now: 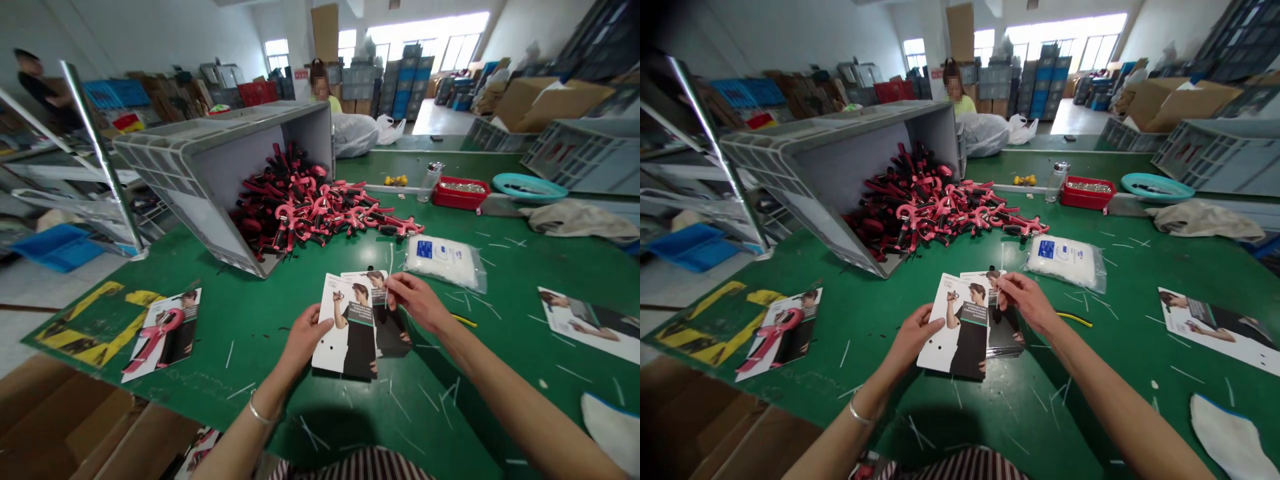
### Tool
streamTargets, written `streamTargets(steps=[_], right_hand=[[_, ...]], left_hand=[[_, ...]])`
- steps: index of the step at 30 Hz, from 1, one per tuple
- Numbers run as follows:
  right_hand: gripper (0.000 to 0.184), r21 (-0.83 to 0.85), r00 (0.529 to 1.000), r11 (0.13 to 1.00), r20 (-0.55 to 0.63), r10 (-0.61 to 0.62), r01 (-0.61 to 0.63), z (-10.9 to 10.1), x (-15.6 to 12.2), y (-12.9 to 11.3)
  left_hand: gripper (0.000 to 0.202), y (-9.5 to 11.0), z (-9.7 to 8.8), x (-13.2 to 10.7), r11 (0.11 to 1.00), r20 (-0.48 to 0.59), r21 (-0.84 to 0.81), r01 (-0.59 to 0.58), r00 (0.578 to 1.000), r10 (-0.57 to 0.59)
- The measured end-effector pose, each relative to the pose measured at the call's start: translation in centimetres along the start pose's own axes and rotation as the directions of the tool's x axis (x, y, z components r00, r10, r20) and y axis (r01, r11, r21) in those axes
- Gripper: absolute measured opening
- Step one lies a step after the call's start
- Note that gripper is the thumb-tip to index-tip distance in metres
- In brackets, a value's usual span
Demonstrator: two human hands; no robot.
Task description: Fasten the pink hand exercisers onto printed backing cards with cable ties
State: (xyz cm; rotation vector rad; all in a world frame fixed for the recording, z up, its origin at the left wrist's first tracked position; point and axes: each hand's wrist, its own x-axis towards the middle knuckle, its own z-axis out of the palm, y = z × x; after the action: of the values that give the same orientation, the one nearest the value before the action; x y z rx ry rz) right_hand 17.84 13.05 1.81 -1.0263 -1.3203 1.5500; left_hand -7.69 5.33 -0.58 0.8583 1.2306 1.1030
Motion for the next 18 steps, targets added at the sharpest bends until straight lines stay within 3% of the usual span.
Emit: streamTargets(steps=[3, 9, 12, 14, 18], right_hand=[[0.029, 0.004, 0.994, 0.996, -0.065, -0.085, 0.086, 2.5, 0.3, 1.0], [0.027, -0.22, 0.989, 0.966, -0.022, -0.148, 0.139, 6.9, 0.0, 4.4], [0.026, -0.251, 0.984, 0.955, -0.035, -0.174, 0.16, 7.6, -0.4, 5.6], [0.024, -0.263, 0.979, 0.949, -0.053, -0.197, 0.176, 7.6, -0.6, 5.9], [0.021, -0.32, 0.973, 0.923, -0.014, -0.23, 0.213, 7.5, -0.7, 6.3]], left_hand=[[0.047, 0.3, -0.9, 0.8, 0.999, -0.04, 0.019, -0.027, 0.999, 0.028], [0.052, -1.9, -2.3, 1.6, 1.0, -0.002, -0.009, -0.015, 1.0, 0.015], [0.049, -2.5, -2.7, 1.6, 0.997, -0.01, -0.066, -0.034, 0.999, 0.034], [0.043, -2.8, -2.6, 1.6, 0.986, -0.07, -0.156, -0.055, 0.997, 0.045], [0.043, -4.2, -1.4, 1.9, 0.932, -0.122, -0.363, 0.01, 0.991, -0.058]])
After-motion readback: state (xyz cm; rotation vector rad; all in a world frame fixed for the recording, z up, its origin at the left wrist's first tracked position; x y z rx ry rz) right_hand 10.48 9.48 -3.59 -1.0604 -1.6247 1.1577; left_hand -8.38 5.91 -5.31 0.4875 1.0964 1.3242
